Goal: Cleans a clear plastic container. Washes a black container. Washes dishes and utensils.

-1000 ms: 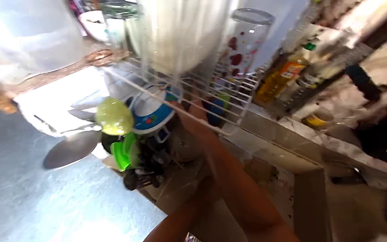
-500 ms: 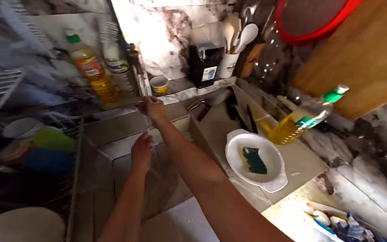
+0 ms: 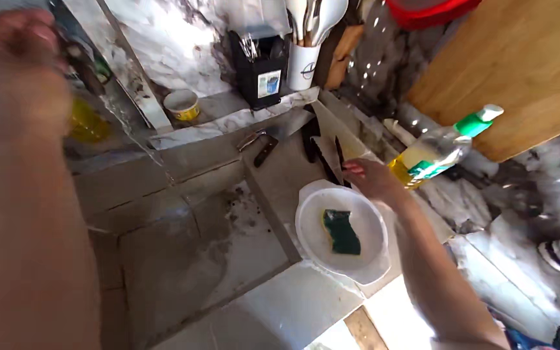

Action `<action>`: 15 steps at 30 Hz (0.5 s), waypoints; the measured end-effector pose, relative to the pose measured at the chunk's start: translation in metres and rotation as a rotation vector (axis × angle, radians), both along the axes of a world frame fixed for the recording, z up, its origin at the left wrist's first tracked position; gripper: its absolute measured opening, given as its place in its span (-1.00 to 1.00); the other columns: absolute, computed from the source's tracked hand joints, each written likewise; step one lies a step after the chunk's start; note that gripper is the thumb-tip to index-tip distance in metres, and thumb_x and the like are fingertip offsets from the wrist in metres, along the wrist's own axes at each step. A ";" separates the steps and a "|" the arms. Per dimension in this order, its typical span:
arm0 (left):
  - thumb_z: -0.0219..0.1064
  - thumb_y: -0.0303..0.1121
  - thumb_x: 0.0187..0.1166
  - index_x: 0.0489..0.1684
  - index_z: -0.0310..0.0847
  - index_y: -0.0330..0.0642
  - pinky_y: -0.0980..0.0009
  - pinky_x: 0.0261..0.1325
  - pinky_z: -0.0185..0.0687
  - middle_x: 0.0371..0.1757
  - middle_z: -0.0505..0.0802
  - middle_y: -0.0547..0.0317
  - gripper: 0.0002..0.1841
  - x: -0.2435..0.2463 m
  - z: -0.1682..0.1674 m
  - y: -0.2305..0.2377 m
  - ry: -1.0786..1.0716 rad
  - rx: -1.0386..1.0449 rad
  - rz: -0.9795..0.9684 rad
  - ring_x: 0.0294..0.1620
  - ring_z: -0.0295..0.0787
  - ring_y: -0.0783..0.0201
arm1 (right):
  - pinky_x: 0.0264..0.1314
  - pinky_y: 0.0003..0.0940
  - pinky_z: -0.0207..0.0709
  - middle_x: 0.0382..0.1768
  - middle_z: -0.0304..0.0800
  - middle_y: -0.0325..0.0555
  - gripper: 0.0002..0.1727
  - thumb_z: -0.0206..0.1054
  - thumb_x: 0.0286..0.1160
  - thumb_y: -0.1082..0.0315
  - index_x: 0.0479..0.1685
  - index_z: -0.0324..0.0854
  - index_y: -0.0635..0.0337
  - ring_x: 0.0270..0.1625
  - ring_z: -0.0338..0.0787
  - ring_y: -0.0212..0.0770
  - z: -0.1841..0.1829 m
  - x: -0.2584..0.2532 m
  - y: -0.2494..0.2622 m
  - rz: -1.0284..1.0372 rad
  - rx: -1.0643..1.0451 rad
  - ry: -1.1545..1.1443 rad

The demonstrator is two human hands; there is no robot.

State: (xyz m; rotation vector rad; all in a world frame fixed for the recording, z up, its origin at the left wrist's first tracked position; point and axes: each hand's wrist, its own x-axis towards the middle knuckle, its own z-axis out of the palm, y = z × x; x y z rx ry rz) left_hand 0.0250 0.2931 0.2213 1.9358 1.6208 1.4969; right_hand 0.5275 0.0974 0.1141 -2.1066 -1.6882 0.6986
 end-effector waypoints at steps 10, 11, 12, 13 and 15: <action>0.06 -0.41 0.79 0.36 0.26 -0.77 0.52 0.19 0.59 0.11 0.70 -0.21 -0.56 0.138 -0.069 -0.074 -0.285 0.411 0.213 0.03 0.66 0.37 | 0.47 0.31 0.47 0.69 0.22 0.47 -0.18 0.46 0.41 0.44 0.79 0.33 -0.08 0.57 0.44 0.52 -0.045 -0.054 -0.075 0.235 -0.292 -0.141; 0.06 -0.46 0.75 0.32 0.31 -0.78 0.49 0.13 0.59 0.06 0.72 -0.24 -0.59 0.167 -0.097 -0.073 -0.226 0.310 0.113 -0.03 0.68 0.34 | 0.45 0.30 0.50 0.59 0.38 0.48 -0.25 0.41 0.44 0.50 0.75 0.39 0.00 0.51 0.54 0.49 -0.046 -0.054 -0.075 0.210 -0.242 -0.121; 0.08 -0.48 0.73 0.34 0.38 -0.72 0.35 0.22 0.63 0.15 0.75 -0.36 -0.60 0.189 -0.123 -0.061 -0.134 0.130 0.006 0.07 0.75 0.16 | 0.40 0.29 0.54 0.46 0.54 0.48 -0.28 0.39 0.43 0.55 0.70 0.44 0.08 0.41 0.64 0.46 -0.047 -0.053 -0.076 0.187 -0.176 -0.106; 0.12 -0.47 0.73 0.42 0.45 -0.60 0.17 0.39 0.61 0.30 0.72 -0.40 -0.60 0.207 -0.145 -0.041 -0.022 -0.059 -0.093 0.27 0.74 -0.04 | 0.37 0.29 0.56 0.36 0.64 0.46 -0.31 0.38 0.43 0.57 0.67 0.46 0.15 0.34 0.71 0.44 -0.047 -0.053 -0.077 0.164 -0.127 -0.090; 0.20 -0.41 0.74 0.68 0.35 -0.33 -0.10 0.68 0.33 0.62 0.52 -0.36 -0.48 0.236 -0.177 0.005 0.229 -0.344 -0.222 0.64 0.45 -0.25 | 0.36 0.29 0.57 0.27 0.75 0.41 -0.35 0.38 0.47 0.54 0.66 0.47 0.21 0.26 0.78 0.40 -0.040 -0.055 -0.079 0.108 -0.115 -0.052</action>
